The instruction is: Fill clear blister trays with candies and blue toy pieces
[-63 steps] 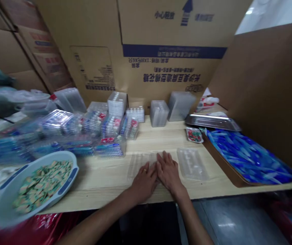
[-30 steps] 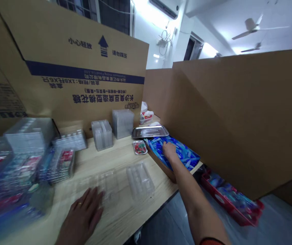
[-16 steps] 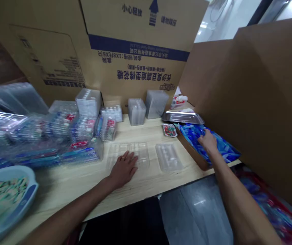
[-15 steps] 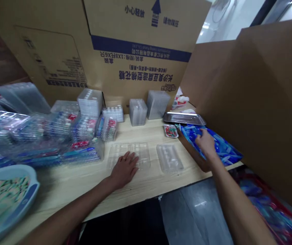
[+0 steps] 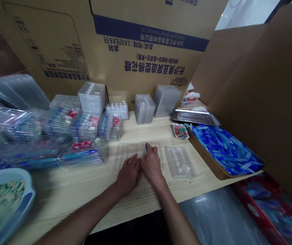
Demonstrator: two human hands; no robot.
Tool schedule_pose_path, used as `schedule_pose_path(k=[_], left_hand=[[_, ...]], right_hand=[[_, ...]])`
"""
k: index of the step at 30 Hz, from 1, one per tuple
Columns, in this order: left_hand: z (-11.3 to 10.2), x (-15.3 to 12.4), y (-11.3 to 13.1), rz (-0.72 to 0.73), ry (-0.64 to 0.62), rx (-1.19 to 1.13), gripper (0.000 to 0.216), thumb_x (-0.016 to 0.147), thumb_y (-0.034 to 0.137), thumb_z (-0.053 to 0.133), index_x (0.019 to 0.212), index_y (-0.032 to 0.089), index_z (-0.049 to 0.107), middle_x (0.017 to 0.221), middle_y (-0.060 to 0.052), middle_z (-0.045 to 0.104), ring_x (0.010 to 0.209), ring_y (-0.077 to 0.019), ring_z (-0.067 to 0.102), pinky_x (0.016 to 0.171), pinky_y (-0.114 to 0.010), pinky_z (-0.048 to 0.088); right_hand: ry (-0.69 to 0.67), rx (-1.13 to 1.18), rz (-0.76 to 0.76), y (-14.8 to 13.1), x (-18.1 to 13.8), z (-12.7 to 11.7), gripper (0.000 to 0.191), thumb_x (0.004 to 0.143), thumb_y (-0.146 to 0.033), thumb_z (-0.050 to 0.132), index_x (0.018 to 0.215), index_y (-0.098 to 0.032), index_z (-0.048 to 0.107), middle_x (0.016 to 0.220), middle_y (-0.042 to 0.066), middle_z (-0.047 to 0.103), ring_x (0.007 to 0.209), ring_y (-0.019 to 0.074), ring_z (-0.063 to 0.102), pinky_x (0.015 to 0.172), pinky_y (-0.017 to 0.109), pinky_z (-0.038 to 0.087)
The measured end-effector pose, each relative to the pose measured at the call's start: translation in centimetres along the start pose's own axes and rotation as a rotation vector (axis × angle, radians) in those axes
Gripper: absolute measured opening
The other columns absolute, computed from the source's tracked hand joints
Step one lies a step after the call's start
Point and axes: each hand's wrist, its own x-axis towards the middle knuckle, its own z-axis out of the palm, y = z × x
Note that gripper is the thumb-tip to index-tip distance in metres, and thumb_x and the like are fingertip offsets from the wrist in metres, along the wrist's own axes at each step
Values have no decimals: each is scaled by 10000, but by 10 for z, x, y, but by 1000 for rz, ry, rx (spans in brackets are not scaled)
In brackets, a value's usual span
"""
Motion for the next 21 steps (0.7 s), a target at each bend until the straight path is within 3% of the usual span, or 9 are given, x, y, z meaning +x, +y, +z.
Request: schedule_pose_path(k=[5, 8, 12, 15, 18, 21], left_hand=[[5, -1, -2, -19, 68, 45, 298, 1004, 209, 472, 1256, 138, 612, 1232, -135, 663, 1318, -331, 524, 1125, -519, 378], [3, -2, -2, -18, 67, 38, 271, 991, 213, 504, 1229, 156, 618, 1235, -129, 652, 1330, -331, 506, 1143, -529, 356], [-1, -3, 1, -39, 71, 31, 231, 965, 194, 544, 1175, 148, 626, 1236, -131, 644, 1325, -317, 504, 1159, -524, 345], [-1, -2, 4, -36, 91, 47, 267, 961, 204, 554, 1213, 143, 619, 1292, -134, 630, 1343, -318, 486, 1183, -525, 317], [2, -2, 3, 33, 70, 46, 340, 961, 224, 563, 1295, 168, 598, 1388, -126, 593, 1363, -322, 469, 1184, -537, 307], [8, -2, -1, 81, 37, 41, 372, 947, 188, 560, 1315, 201, 606, 1432, -122, 575, 1323, -314, 515, 1135, -532, 363]], right_hand=[[-82, -78, -1, -8, 5, 2, 463, 917, -117, 505, 1378, -125, 545, 1123, 137, 592, 915, 227, 648, 802, 279, 493], [-30, -117, -38, 5, 12, -10, 395, 952, -127, 425, 1306, -126, 602, 1119, 141, 619, 950, 228, 645, 847, 282, 486], [171, -293, 55, 66, 37, -68, 457, 923, -131, 428, 1350, -101, 588, 1208, 201, 615, 1124, 294, 603, 953, 357, 461], [259, -452, 338, 126, 63, -122, 447, 953, -243, 456, 1364, -128, 589, 1246, 274, 581, 1189, 388, 567, 920, 464, 463], [167, -492, 614, 168, 84, -156, 547, 897, -328, 610, 1371, -60, 558, 1267, 363, 539, 1189, 444, 569, 897, 516, 469], [79, -466, 663, 186, 90, -168, 485, 837, -236, 641, 1291, -68, 608, 1235, 318, 595, 1142, 420, 610, 907, 540, 482]])
